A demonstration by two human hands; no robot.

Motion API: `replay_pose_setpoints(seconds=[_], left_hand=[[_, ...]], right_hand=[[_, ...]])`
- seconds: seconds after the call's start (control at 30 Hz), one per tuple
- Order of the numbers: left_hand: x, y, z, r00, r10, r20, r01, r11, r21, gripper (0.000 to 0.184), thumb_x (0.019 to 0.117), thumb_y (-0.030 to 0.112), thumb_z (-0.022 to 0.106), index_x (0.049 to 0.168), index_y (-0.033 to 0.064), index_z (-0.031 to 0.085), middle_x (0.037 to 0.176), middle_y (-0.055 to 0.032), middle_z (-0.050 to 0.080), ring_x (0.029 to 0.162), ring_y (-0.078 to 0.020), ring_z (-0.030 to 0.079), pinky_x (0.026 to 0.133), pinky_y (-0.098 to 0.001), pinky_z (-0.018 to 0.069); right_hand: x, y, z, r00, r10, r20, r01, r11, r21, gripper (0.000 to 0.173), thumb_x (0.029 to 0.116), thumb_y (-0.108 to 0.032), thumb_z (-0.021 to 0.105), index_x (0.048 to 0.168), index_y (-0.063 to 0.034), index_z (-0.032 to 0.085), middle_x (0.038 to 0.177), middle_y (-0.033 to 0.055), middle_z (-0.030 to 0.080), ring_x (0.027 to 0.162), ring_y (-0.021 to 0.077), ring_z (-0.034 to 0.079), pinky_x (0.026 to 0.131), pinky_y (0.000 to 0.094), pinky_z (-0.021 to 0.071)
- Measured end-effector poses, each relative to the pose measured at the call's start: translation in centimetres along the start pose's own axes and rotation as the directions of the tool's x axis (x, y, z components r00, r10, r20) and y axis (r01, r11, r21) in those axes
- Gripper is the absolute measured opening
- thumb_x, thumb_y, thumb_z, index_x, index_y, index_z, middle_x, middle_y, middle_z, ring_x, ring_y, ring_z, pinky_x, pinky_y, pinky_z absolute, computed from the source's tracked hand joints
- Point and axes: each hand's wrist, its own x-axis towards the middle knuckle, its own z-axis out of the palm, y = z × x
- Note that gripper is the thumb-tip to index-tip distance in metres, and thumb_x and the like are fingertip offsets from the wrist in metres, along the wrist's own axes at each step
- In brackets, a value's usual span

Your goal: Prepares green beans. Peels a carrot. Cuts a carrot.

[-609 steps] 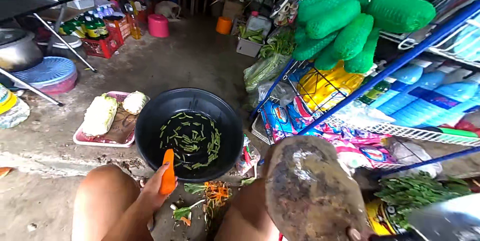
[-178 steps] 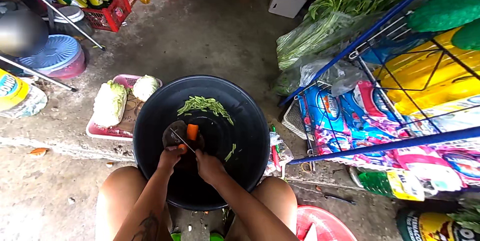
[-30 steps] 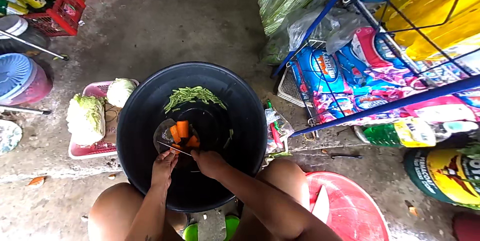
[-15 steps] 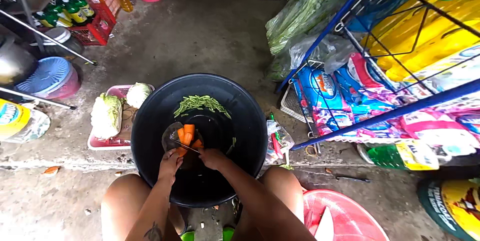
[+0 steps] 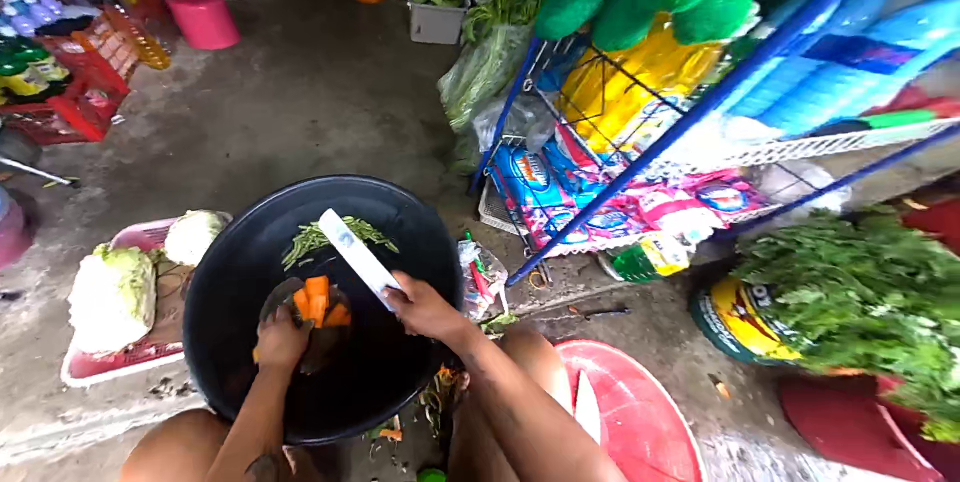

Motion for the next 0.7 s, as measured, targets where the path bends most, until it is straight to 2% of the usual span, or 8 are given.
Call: replay_pose_setpoints(seconds=[0.07, 0.13, 0.23, 0.33, 0.47, 0.57, 0.7], left_hand=[[1.3, 0.4, 0.5, 0.996, -0.039, 0.076, 0.039, 0.999, -0.002, 0.085, 0.0879, 0.037, 0.081, 0.153, -0.0018, 0.042, 0.149, -0.0326, 0.048, 0.142, -0.0515, 0.042, 0.116, -0.0650, 0.0350], [2.7, 0.5, 1.2, 0.987, -0.091, 0.130, 0.091, 0.996, 0.000, 0.090, 0.0869, 0.037, 0.082, 0.155, -0.0018, 0.037, 0.148, -0.0331, 0.049, 0.140, -0.0509, 0.045, 0.116, -0.0636, 0.0366], [4.1, 0.2, 1.5, 0.982, -0.126, 0.143, 0.127, 0.992, 0.001, 0.078, 0.0926, 0.033, 0.076, 0.153, -0.0012, 0.040, 0.143, -0.0322, 0.054, 0.134, -0.0487, 0.052, 0.112, -0.0633, 0.0413], [5.0, -0.6, 1.6, 0.980, -0.163, 0.115, 0.169, 0.984, -0.046, 0.067, 0.0955, 0.030, 0.073, 0.151, 0.0027, 0.045, 0.140, -0.0299, 0.058, 0.128, -0.0470, 0.059, 0.107, -0.0639, 0.0461], [5.6, 0.0, 1.8, 0.971, -0.201, 0.132, 0.210, 0.976, -0.059, 0.077, 0.0915, 0.031, 0.077, 0.154, 0.0058, 0.040, 0.140, -0.0292, 0.058, 0.130, -0.0474, 0.057, 0.109, -0.0647, 0.0442], [5.8, 1.1, 2.6, 0.972, -0.208, 0.113, 0.209, 0.978, -0.001, 0.083, 0.0889, 0.029, 0.078, 0.156, 0.0068, 0.035, 0.137, -0.0299, 0.059, 0.127, -0.0483, 0.059, 0.106, -0.0657, 0.0465], [6.0, 2.0, 2.5, 0.963, -0.251, 0.099, 0.254, 0.967, -0.021, 0.081, 0.0901, 0.023, 0.075, 0.157, 0.0067, 0.033, 0.139, -0.0287, 0.059, 0.128, -0.0460, 0.059, 0.107, -0.0631, 0.0471]], right_hand=[[-2.0, 0.1, -1.5, 0.998, 0.016, -0.054, -0.012, 0.997, 0.070, 0.045, 0.1112, -0.029, 0.046, 0.151, -0.0083, 0.044, 0.097, 0.0140, 0.065, 0.063, 0.0192, 0.061, 0.059, 0.0376, 0.0554], [-3.1, 0.7, -2.6, 0.992, 0.024, -0.121, -0.012, 0.995, 0.096, 0.044, 0.1110, -0.028, 0.047, 0.151, -0.0073, 0.044, 0.092, 0.0109, 0.064, 0.058, 0.0157, 0.059, 0.055, 0.0340, 0.0544], [-3.6, 1.2, -3.4, 0.984, 0.024, -0.176, -0.010, 0.997, 0.080, 0.040, 0.1109, -0.028, 0.047, 0.146, -0.0083, 0.047, 0.084, 0.0070, 0.061, 0.054, 0.0131, 0.057, 0.052, 0.0307, 0.0531], [-3.3, 1.2, -3.7, 0.985, -0.027, -0.168, 0.036, 0.998, 0.049, 0.037, 0.1107, -0.029, 0.048, 0.142, -0.0090, 0.050, 0.083, 0.0057, 0.061, 0.053, 0.0121, 0.057, 0.051, 0.0294, 0.0532], [-2.3, 1.0, -3.7, 0.988, -0.069, -0.136, 0.072, 0.997, 0.014, 0.035, 0.1104, -0.029, 0.048, 0.138, -0.0076, 0.052, 0.086, 0.0063, 0.062, 0.055, 0.0118, 0.059, 0.052, 0.0292, 0.0541], [-1.3, 0.9, -3.7, 0.990, -0.079, -0.117, 0.078, 0.997, -0.015, 0.035, 0.1104, -0.030, 0.048, 0.137, -0.0081, 0.053, 0.088, 0.0067, 0.062, 0.057, 0.0124, 0.060, 0.054, 0.0297, 0.0543], [-0.6, 0.8, -3.6, 0.993, -0.076, -0.094, 0.074, 0.997, -0.026, 0.036, 0.1106, -0.030, 0.048, 0.139, -0.0085, 0.053, 0.089, 0.0071, 0.062, 0.059, 0.0129, 0.060, 0.055, 0.0303, 0.0543]])
